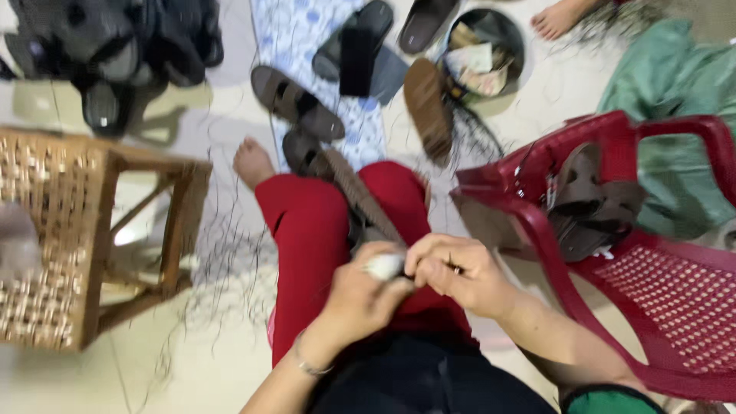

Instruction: The person stitches the sole of a brown sandal by hand using a needle and thread, pulling the thread tight through pre-made holes.

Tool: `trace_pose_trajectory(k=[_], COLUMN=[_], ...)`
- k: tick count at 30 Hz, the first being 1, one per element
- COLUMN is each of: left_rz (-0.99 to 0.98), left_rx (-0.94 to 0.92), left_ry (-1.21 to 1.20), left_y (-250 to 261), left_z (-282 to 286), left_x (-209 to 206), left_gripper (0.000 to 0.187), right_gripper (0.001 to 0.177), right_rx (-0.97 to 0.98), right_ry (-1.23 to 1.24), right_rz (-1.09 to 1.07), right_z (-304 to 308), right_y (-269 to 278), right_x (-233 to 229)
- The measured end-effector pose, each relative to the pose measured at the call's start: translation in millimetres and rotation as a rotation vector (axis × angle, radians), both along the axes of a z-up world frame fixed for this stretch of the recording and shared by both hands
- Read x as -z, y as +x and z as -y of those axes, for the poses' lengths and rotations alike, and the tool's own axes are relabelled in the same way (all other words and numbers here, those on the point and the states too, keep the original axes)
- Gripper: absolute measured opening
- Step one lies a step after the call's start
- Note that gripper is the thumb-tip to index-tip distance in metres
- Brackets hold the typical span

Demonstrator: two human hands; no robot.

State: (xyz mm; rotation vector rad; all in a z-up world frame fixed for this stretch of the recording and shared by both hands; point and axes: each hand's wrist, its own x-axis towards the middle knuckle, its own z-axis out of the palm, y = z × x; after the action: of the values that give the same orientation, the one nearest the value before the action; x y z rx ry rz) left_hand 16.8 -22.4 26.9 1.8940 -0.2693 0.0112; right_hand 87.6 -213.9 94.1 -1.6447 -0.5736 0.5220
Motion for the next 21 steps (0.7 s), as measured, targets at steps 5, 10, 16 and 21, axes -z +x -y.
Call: trace_pose_trajectory(k=[5, 10, 16, 21], left_rz=[-0.204, -0.343, -0.02, 0.346], left_rx=[0.001, -0.639, -0.697, -0.465], left_ry=[-0.675, -0.809, 1.253, 0.505], left_y=[-23.6, -95.2, -62.8, -11.4], left_z=[-73.2, -207.4, -165.5, -58.8], left_x=[33.9, 101.0, 92.1, 40.1], left_gripper=[0.022, 0.03, 0.026, 0.044], right_gripper=[0.03, 0.038, 0.025, 0.031], right_rx=[0.083, 0.024, -0.257, -0.399], right_ry=[-0.161, -0.378, -0.552, -0.741], right_rz=[0.016, 0.308, 0.392, 0.459], right_z=[22.5, 52.1, 33.7, 39.2], right_y=[18.7, 20.2, 18.8, 24.3], right_x=[7.1, 13.8, -6.4, -3.9])
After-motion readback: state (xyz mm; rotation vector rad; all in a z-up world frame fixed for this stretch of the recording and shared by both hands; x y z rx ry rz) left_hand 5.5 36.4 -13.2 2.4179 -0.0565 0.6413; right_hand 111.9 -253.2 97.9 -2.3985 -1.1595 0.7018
